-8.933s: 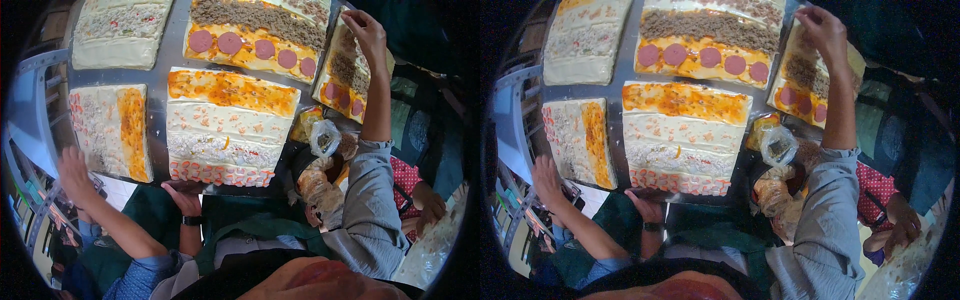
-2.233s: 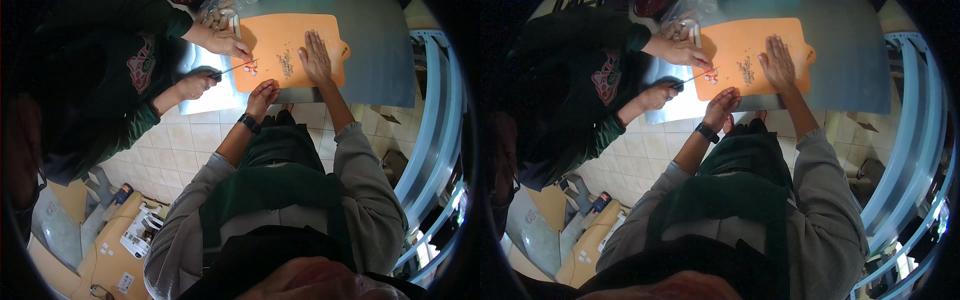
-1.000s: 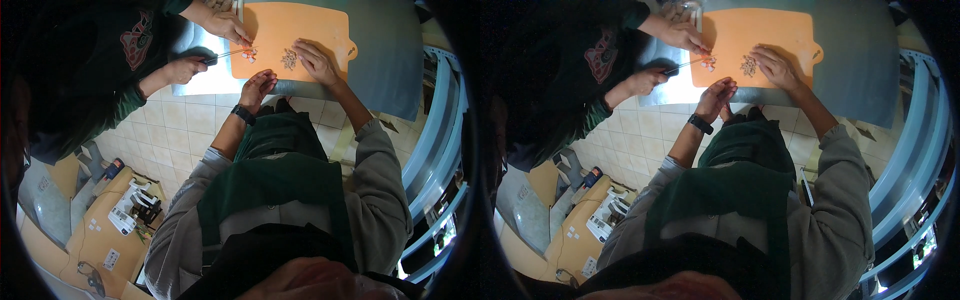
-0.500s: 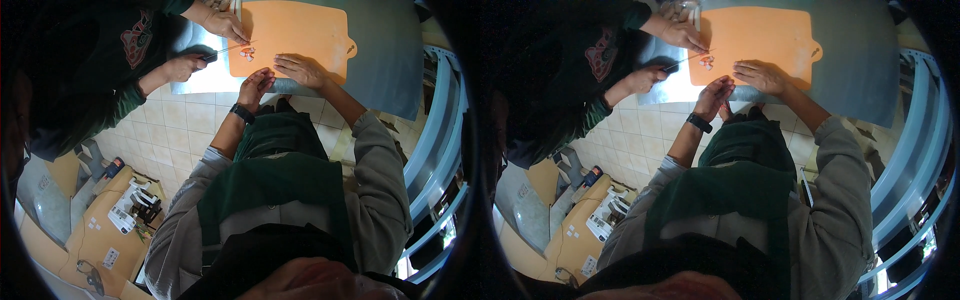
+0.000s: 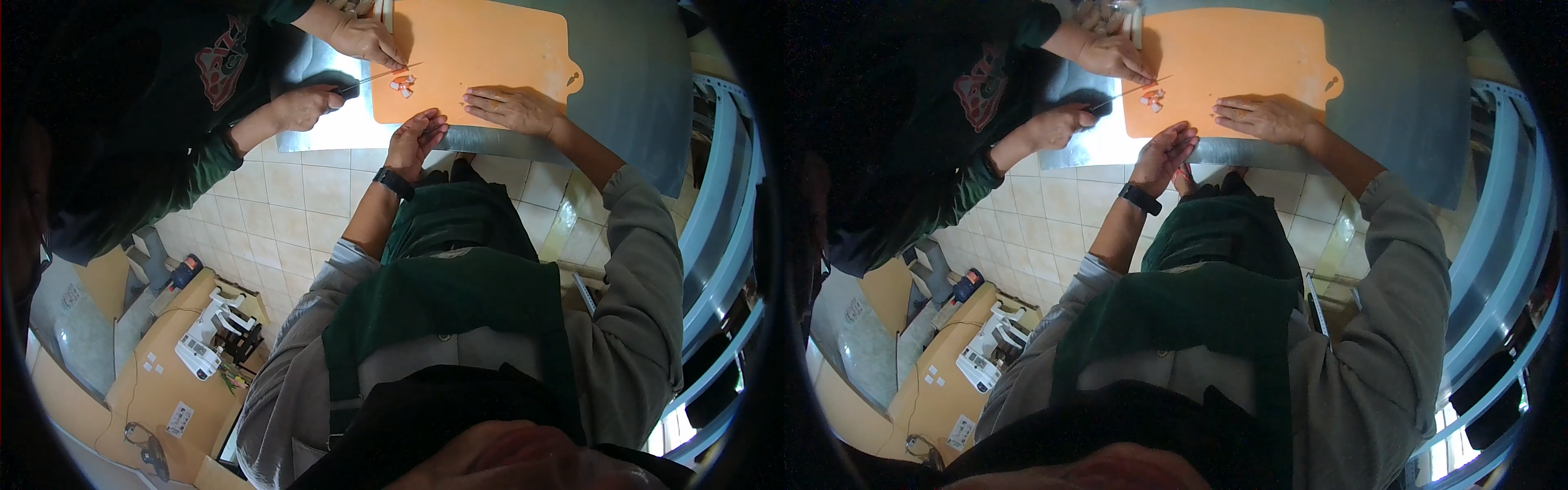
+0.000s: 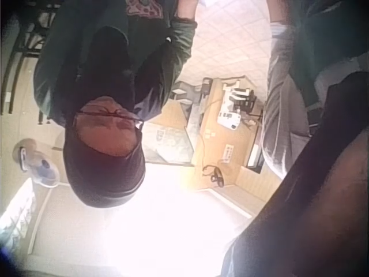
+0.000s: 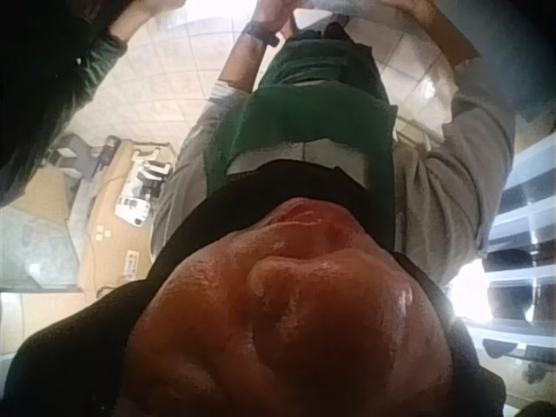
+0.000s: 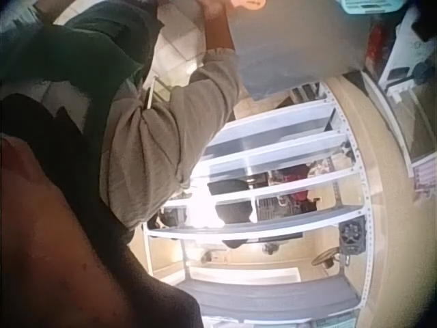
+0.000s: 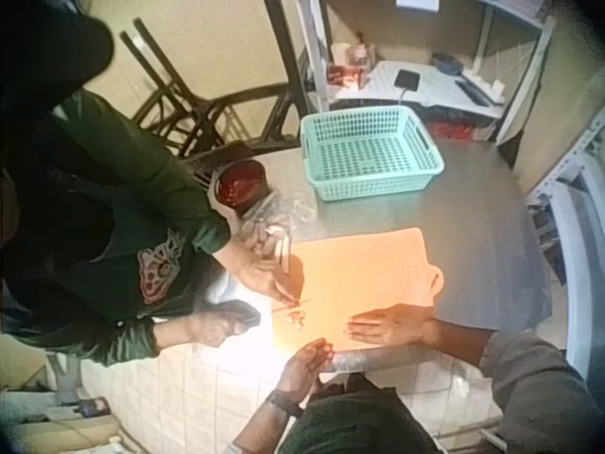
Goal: Chopping mushrooms and assembling large rectangular pizzas with various toppings like pepperoni and sauce.
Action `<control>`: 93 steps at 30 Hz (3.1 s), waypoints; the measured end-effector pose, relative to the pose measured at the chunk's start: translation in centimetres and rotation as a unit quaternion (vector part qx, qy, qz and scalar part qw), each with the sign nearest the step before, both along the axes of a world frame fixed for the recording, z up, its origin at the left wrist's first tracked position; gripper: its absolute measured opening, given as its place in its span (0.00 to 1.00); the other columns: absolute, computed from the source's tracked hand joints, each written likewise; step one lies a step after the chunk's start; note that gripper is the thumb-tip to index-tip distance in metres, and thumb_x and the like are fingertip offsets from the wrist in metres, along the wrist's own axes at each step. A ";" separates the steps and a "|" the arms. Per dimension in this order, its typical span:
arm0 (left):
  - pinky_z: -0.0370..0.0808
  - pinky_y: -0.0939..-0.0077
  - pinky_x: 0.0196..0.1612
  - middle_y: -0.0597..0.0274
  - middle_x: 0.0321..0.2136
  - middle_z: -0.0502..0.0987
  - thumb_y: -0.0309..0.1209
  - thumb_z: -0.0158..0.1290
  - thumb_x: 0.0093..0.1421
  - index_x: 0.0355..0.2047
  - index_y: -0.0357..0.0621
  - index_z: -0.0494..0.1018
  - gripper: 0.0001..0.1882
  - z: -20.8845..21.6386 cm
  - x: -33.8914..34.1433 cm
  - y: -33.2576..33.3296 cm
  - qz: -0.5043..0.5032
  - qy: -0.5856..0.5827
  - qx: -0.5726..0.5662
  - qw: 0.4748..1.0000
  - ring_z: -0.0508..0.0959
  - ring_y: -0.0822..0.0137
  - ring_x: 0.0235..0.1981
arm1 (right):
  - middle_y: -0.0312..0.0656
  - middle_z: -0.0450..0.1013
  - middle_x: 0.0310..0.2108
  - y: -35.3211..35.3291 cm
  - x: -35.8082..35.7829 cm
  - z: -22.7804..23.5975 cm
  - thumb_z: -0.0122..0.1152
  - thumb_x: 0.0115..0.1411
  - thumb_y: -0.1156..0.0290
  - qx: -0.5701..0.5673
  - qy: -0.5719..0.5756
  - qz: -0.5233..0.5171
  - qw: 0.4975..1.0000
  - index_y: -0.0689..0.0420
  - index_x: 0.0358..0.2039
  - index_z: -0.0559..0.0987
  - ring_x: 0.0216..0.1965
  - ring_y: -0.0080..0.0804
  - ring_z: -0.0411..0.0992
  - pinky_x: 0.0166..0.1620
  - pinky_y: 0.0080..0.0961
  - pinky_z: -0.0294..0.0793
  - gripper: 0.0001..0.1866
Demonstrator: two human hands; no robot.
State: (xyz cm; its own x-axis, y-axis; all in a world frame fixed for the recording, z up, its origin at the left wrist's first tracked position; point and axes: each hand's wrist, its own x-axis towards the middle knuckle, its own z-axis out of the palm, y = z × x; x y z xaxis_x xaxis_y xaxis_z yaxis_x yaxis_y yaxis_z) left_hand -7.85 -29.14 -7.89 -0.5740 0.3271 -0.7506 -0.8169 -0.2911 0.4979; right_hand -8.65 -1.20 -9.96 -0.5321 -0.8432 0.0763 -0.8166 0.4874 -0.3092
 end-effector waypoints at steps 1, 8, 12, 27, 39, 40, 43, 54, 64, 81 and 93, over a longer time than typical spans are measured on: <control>0.74 0.70 0.57 0.49 0.48 0.76 0.31 0.41 0.70 0.54 0.32 0.67 0.18 0.0 0.0 0.0 -0.001 -0.001 -0.003 1.000 0.77 0.58 0.50 | 0.42 0.66 0.61 0.1 0.1 -0.4 0.50 0.57 0.74 -0.012 0.003 -0.010 1.000 0.59 0.59 0.69 0.64 0.36 0.61 0.62 0.29 0.67 0.26; 0.75 0.70 0.56 0.48 0.47 0.77 0.31 0.42 0.70 0.54 0.32 0.68 0.17 0.3 -0.1 0.1 0.008 -0.008 0.007 1.000 0.78 0.58 0.49 | 0.42 0.71 0.56 -1.0 1.2 -1.6 0.51 0.57 0.76 -0.094 0.074 -0.110 0.987 0.59 0.54 0.75 0.59 0.34 0.67 0.56 0.25 0.72 0.22; 0.75 0.71 0.55 0.50 0.47 0.77 0.30 0.44 0.69 0.53 0.32 0.68 0.17 1.0 0.2 0.1 -0.001 0.013 -0.014 1.000 0.78 0.60 0.49 | 0.41 0.72 0.55 -2.3 2.0 -0.5 0.54 0.59 0.79 -0.288 -0.129 -0.294 0.902 0.60 0.52 0.76 0.55 0.33 0.72 0.56 0.25 0.72 0.19; 0.75 0.66 0.56 0.46 0.53 0.73 0.36 0.36 0.72 0.54 0.32 0.67 0.21 1.0 -1.2 6.6 -0.056 -0.108 0.211 0.970 0.76 0.58 0.53 | 0.49 0.74 0.50 -0.6 1.1 2.7 0.53 0.65 0.77 -0.635 -0.577 -0.381 0.345 0.70 0.52 0.72 0.53 0.38 0.74 0.58 0.24 0.74 0.16; 0.77 0.71 0.52 0.51 0.48 0.75 0.37 0.41 0.71 0.57 0.30 0.64 0.23 -2.4 -3.3 8.9 -0.131 -0.140 0.382 0.904 0.77 0.67 0.47 | 0.46 0.78 0.42 -4.5 4.9 6.8 0.57 0.52 0.80 -0.269 -0.074 -0.377 0.883 0.62 0.42 0.81 0.44 0.41 0.78 0.47 0.30 0.77 0.15; 0.77 0.73 0.52 0.52 0.48 0.76 0.37 0.41 0.71 0.57 0.30 0.64 0.23 -2.5 -3.1 8.9 -0.135 -0.125 0.350 0.918 0.78 0.67 0.46 | 0.46 0.78 0.42 -4.6 5.0 6.6 0.57 0.51 0.81 -0.271 -0.060 -0.368 0.887 0.61 0.42 0.81 0.45 0.42 0.77 0.47 0.31 0.77 0.16; 0.77 0.73 0.51 0.55 0.48 0.76 0.37 0.42 0.71 0.56 0.32 0.66 0.21 -3.2 -2.4 8.8 -0.124 -0.130 0.292 0.939 0.78 0.68 0.46 | 0.45 0.78 0.41 -4.8 5.5 6.8 0.58 0.48 0.80 -0.246 -0.026 -0.363 0.898 0.59 0.42 0.81 0.46 0.42 0.76 0.48 0.32 0.77 0.18; 0.77 0.68 0.50 0.58 0.48 0.75 0.40 0.43 0.70 0.52 0.40 0.69 0.19 -4.5 -1.5 7.5 -0.131 -0.119 0.370 0.912 0.77 0.66 0.48 | 0.42 0.78 0.41 -5.9 4.9 5.3 0.59 0.50 0.80 -0.324 0.019 -0.311 0.893 0.58 0.39 0.82 0.44 0.39 0.76 0.48 0.33 0.77 0.14; 0.78 0.71 0.53 0.53 0.50 0.75 0.36 0.46 0.70 0.53 0.37 0.69 0.18 -3.2 -1.0 6.1 -0.082 -0.147 0.247 0.954 0.76 0.64 0.50 | 0.45 0.77 0.42 -4.9 3.3 4.9 0.54 0.53 0.84 -0.309 -0.102 -0.449 0.832 0.57 0.43 0.81 0.46 0.43 0.75 0.50 0.35 0.75 0.17; 0.75 0.70 0.56 0.48 0.51 0.73 0.39 0.45 0.70 0.54 0.28 0.67 0.24 -6.1 5.5 2.8 -0.186 -0.248 0.241 0.920 0.75 0.59 0.54 | 0.41 0.74 0.45 -4.6 0.3 -0.9 0.60 0.52 0.75 -0.157 0.003 -0.256 0.954 0.58 0.44 0.78 0.50 0.38 0.72 0.51 0.30 0.75 0.16; 0.75 0.71 0.57 0.48 0.51 0.74 0.39 0.46 0.70 0.53 0.28 0.68 0.23 -6.9 5.9 2.7 -0.179 -0.245 0.233 0.924 0.74 0.59 0.54 | 0.44 0.74 0.49 -0.1 3.5 -2.0 0.53 0.59 0.79 -0.190 -0.112 -0.312 0.924 0.61 0.46 0.78 0.51 0.39 0.73 0.54 0.32 0.73 0.15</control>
State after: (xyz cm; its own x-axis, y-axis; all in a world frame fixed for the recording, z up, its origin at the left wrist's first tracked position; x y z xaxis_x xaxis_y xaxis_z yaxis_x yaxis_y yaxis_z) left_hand -1.99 -26.43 -14.80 0.0051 0.7840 -0.6208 -0.9965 -0.0479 -0.0686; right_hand -5.19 -1.30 -11.99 -0.9440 -0.3016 0.1335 -0.3083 0.6628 -0.6824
